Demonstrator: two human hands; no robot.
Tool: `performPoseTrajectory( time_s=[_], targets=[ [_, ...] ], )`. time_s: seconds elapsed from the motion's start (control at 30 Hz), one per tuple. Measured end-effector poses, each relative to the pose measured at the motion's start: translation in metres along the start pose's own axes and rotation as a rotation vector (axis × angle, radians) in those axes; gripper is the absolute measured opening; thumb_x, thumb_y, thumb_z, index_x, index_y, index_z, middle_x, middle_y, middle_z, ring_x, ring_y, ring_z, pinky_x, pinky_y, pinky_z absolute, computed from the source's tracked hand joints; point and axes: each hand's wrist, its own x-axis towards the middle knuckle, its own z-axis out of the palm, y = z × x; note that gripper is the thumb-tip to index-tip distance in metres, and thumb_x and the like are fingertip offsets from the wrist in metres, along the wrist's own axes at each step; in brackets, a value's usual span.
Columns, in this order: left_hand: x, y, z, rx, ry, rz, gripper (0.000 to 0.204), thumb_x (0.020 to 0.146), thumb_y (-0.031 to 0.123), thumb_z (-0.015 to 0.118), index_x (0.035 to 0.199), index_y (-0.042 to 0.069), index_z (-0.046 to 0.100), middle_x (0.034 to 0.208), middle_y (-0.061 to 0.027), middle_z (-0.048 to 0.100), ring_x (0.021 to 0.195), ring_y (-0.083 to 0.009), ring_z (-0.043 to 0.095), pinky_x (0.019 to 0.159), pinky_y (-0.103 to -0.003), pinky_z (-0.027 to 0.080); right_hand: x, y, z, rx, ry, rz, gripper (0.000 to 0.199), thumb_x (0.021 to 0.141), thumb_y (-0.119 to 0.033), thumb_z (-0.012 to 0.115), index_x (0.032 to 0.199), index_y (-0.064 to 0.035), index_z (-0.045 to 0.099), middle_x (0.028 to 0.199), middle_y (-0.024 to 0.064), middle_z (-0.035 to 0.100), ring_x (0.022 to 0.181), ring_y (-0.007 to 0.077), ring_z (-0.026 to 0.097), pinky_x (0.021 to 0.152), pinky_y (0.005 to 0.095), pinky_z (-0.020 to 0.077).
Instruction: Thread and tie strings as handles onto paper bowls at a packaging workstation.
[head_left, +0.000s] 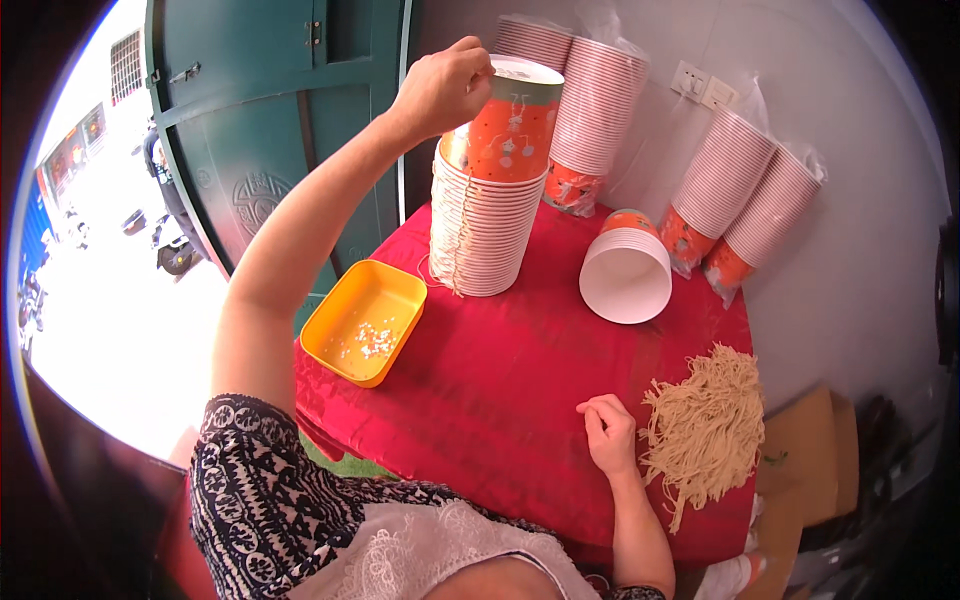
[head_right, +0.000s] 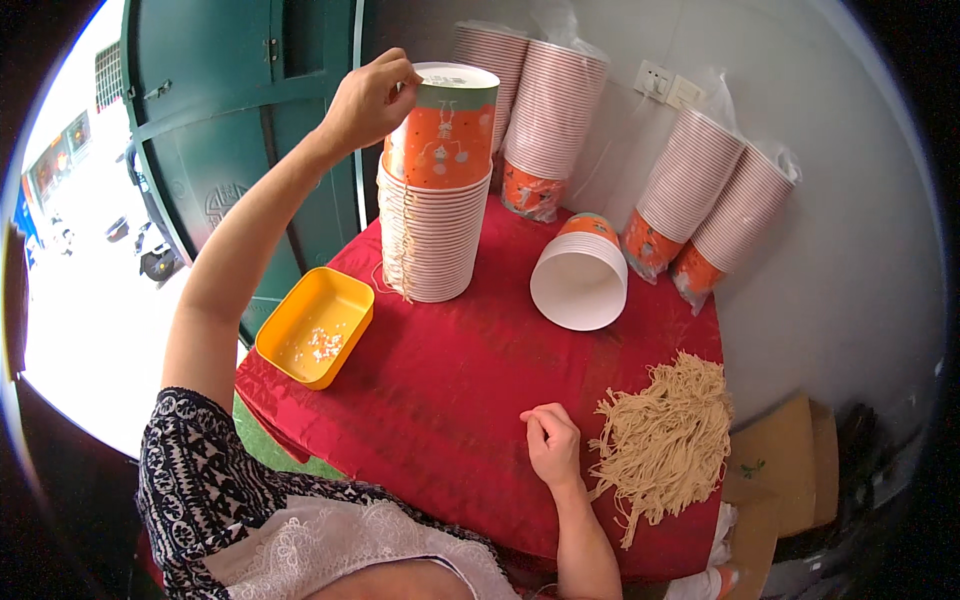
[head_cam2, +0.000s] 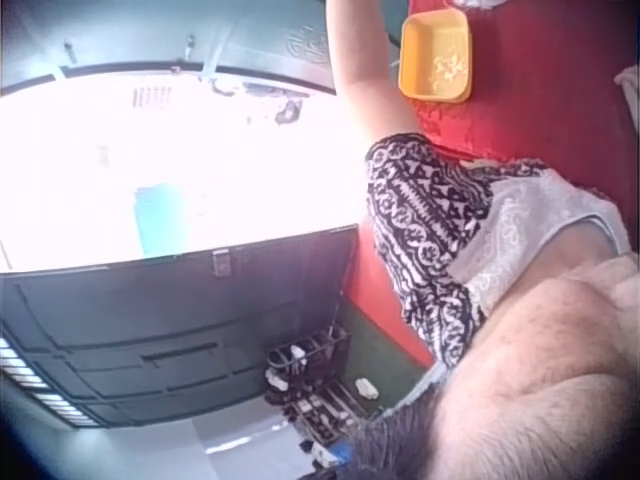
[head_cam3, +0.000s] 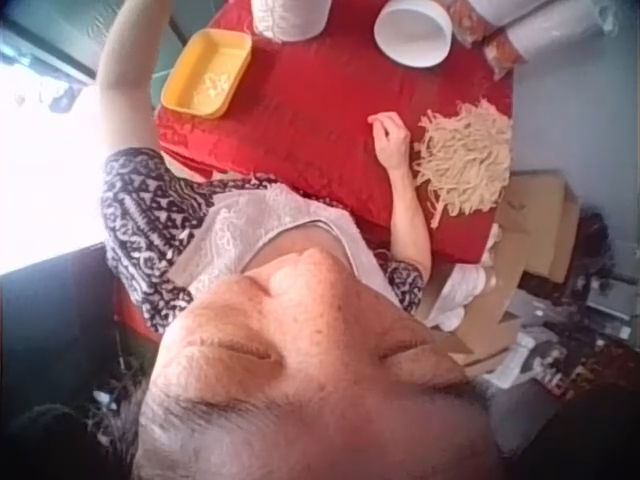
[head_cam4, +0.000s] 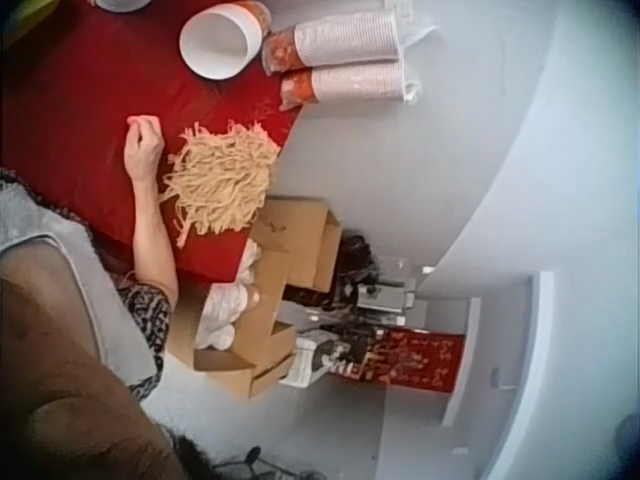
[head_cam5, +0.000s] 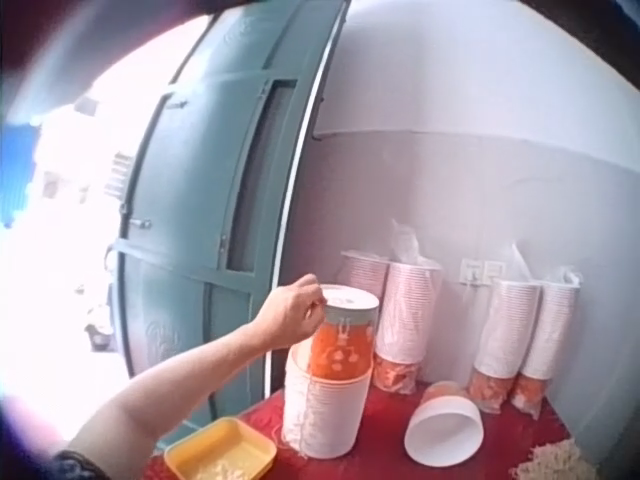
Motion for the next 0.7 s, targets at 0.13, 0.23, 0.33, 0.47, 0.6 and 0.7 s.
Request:
performPoseTrajectory(
  time_s=[0.13,0.23,0.33,0.47,0.6,0.7],
  targets=[
    [-0.013,0.007,0.004,-0.006,0.096,-0.025,0.016,0.082,-0.004,0.056,0.092,-0.002,0.068,0.088,-0.0106,0.061,0.07,-0.0239,0.066,0.059,-0.029,0.054,-0.001,-0.004,0.001,0.009,-0.015,0.012,0.012,0.09,0.002,0.058,0.09,0.0056,0.07,0.09,0.014,0.067,0.079,0.0239,0.067,0.07,0.0324,0.0535],
    [-0.016,0.01,0.009,-0.009,0.139,-0.019,0.019,0.081,-0.007,0.053,0.092,-0.002,0.067,0.088,-0.01,0.061,0.066,-0.0241,0.065,0.057,-0.029,0.053,-0.001,-0.005,0.001,0.018,-0.023,0.017,0.012,0.089,0.002,0.059,0.09,0.0054,0.07,0.089,0.0141,0.067,0.08,0.0244,0.067,0.071,0.0327,0.0537],
    [-0.018,0.011,0.011,0.014,0.183,-0.004,0.02,0.081,-0.008,0.053,0.093,-0.002,0.067,0.088,-0.0093,0.061,0.064,-0.0238,0.064,0.055,-0.03,0.053,-0.001,-0.006,0.0,0.018,-0.023,0.013,0.012,0.089,0.002,0.059,0.089,0.0053,0.07,0.089,0.0143,0.067,0.08,0.0249,0.068,0.071,0.0331,0.0539],
    [-0.019,0.016,0.011,0.02,0.205,-0.001,0.02,0.08,-0.008,0.054,0.094,-0.001,0.067,0.089,-0.0087,0.061,0.063,-0.0239,0.064,0.053,-0.031,0.052,-0.002,-0.003,0.0,0.011,-0.013,-0.013,0.012,0.09,0.002,0.058,0.089,0.0054,0.069,0.089,0.0145,0.067,0.08,0.0251,0.068,0.071,0.0335,0.0542],
    [-0.019,0.019,0.006,0.072,0.163,-0.019,0.021,0.081,-0.004,0.056,0.098,0.0,0.069,0.092,-0.0081,0.062,0.063,-0.0251,0.064,0.055,-0.032,0.053,-0.002,-0.003,0.002,0.014,0.002,-0.023,0.012,0.09,0.002,0.058,0.089,0.0054,0.07,0.089,0.0142,0.067,0.08,0.0247,0.068,0.071,0.0333,0.0541],
    [-0.013,0.025,-0.007,0.184,-0.028,-0.092,0.026,0.08,0.002,0.06,0.104,0.0,0.07,0.1,-0.0104,0.064,0.075,-0.0276,0.067,0.063,-0.035,0.056,-0.003,-0.002,0.004,0.019,0.016,-0.029,0.012,0.09,0.001,0.059,0.089,0.0051,0.07,0.089,0.0137,0.068,0.08,0.0245,0.068,0.071,0.0331,0.0538]
  ],
)
